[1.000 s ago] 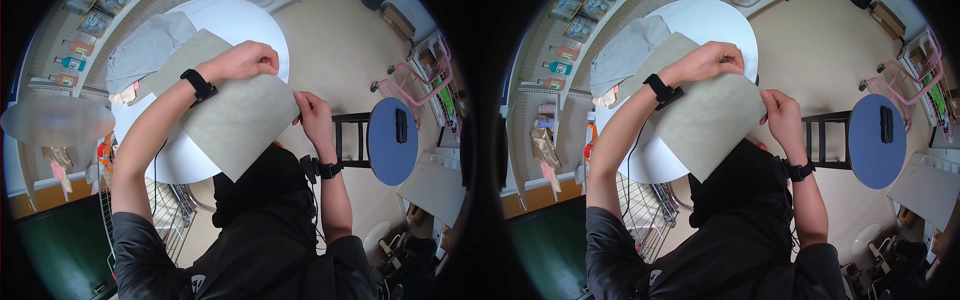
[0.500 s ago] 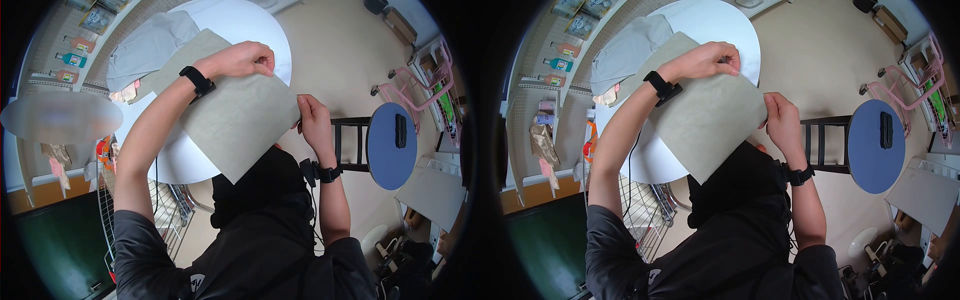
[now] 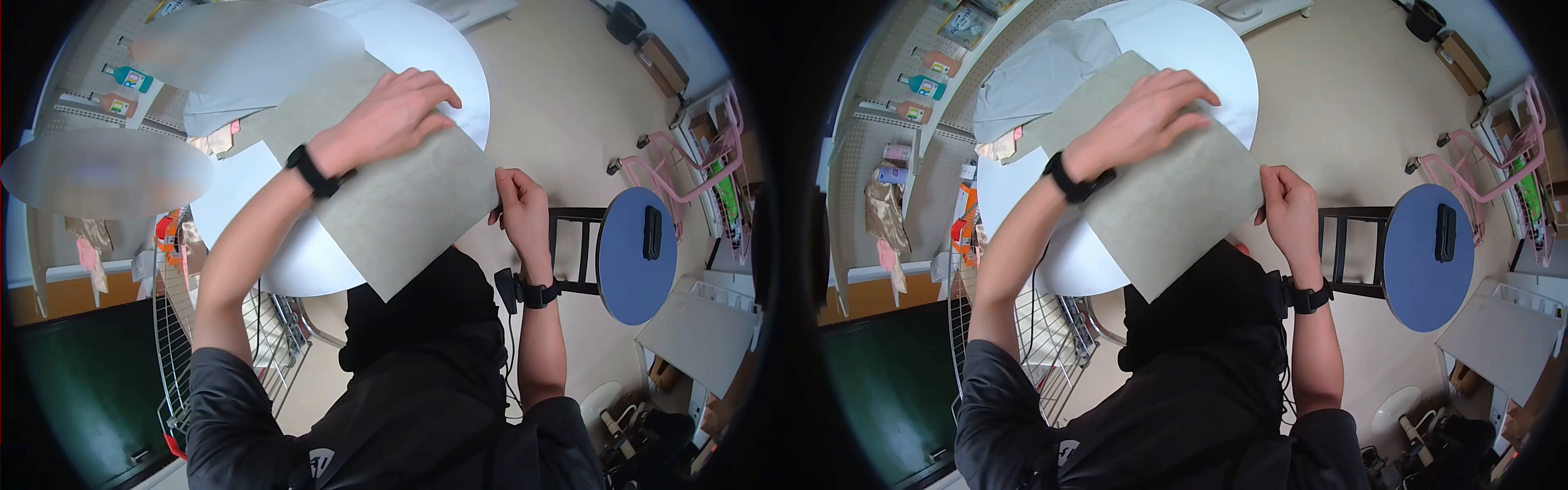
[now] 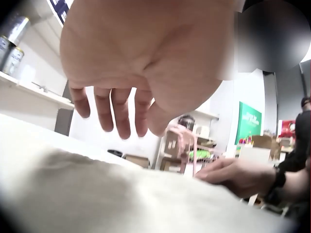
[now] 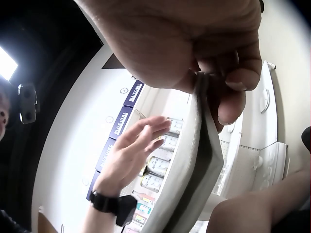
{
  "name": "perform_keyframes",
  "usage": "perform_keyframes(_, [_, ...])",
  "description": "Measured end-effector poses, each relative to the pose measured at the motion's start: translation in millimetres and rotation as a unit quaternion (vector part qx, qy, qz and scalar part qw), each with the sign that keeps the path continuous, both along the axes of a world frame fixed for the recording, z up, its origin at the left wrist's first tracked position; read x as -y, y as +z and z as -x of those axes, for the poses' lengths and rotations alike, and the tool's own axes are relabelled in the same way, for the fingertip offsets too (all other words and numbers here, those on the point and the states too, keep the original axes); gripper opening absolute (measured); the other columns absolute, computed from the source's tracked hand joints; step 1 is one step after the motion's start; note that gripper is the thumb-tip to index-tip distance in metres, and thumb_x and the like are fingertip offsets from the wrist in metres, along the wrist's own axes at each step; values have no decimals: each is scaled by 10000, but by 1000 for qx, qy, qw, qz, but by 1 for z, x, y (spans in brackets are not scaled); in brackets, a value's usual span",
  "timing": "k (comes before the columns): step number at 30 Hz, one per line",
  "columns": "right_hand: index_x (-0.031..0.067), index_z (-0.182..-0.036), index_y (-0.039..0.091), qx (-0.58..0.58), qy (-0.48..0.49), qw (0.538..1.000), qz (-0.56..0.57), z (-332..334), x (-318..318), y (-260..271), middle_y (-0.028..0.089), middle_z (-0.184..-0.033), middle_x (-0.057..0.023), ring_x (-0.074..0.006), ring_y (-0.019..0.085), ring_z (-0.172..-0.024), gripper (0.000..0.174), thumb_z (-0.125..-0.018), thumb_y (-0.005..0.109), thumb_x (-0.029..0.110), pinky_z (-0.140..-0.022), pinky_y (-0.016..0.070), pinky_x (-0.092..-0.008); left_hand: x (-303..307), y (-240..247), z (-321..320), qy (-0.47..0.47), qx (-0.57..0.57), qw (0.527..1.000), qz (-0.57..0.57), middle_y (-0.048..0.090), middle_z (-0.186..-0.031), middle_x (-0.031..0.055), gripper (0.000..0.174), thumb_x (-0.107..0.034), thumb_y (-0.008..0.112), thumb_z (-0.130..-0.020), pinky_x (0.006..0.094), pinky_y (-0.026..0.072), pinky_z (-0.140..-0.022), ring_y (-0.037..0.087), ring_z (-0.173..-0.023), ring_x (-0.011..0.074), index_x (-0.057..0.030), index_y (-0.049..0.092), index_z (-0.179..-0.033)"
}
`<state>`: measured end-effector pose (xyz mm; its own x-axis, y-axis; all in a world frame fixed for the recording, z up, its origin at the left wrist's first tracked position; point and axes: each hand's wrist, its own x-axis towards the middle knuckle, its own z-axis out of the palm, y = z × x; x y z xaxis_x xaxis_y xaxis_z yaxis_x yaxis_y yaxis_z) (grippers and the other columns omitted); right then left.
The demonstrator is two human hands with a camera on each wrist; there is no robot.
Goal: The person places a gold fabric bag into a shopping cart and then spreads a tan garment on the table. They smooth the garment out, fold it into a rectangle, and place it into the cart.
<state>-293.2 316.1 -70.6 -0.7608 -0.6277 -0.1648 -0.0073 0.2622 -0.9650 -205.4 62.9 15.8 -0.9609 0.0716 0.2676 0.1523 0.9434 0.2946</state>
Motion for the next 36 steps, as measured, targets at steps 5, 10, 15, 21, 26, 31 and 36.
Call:
perform_keyframes(5, [-44,-997,712,5,27,1000,-4,4,-3,-7,554,-615,-14,-110,604,-502,350,-1134,570,246,-501,436,-285,-54,45,-112,133,23,989,-62,637,-1460,143,472,-248,754,-962,508,395,-1208,527,-1441,361,-61,661,-1384])
perform_keyframes(10, [-48,-1004,701,-32,61,996,-55,10,-8,-3,513,-619,-19,-114,606,-538,335,-1129,570,234,-555,446,-290,-122,9,-182,218,107,967,-83,431,-1692,122,936,-375,878,-753,561,283,-1301,336,-1602,366,-96,531,-1576])
perform_keyframes(15, [15,-1137,731,-184,116,967,-134,27,-10,10,671,-830,-66,-152,702,-800,174,-1070,611,122,-630,492,-314,-146,-38,-206,232,115,966,-12,376,-1731,82,984,-371,870,-716,559,275,-1312,324,-1612,324,-187,498,-1608])
perform_keyframes(21, [121,-1390,663,-558,241,792,-46,27,-2,27,616,-1423,-128,-326,602,-1303,587,-849,602,-99,-1076,454,-490,-149,-84,-206,296,-29,952,73,528,-1633,24,606,-90,663,-919,522,377,-1268,473,-1532,259,-221,609,-1508])
perform_keyframes(26, [242,-1568,557,-641,331,680,-131,26,-8,-6,445,-1698,-71,-325,418,-1564,884,-768,653,-122,-1277,287,-583,-150,-88,-203,305,-61,949,55,574,-1596,14,544,-82,598,-954,501,388,-1259,498,-1515,245,-201,633,-1483])
perform_keyframes(31, [140,-1562,561,-671,346,645,-117,26,2,-4,540,-1636,-52,-224,494,-1522,759,-849,581,-118,-1266,352,-488,-147,-79,-206,287,-44,955,58,580,-1592,21,516,-104,597,-961,489,390,-1258,513,-1504,253,-150,641,-1473])
perform_keyframes(36, [63,-1525,580,-658,362,655,-82,30,2,13,567,-1604,-105,-262,542,-1484,661,-881,560,-88,-1248,395,-472,-139,-63,-211,267,-28,961,61,580,-1591,32,519,-113,585,-962,486,385,-1271,500,-1515,247,-103,626,-1478])
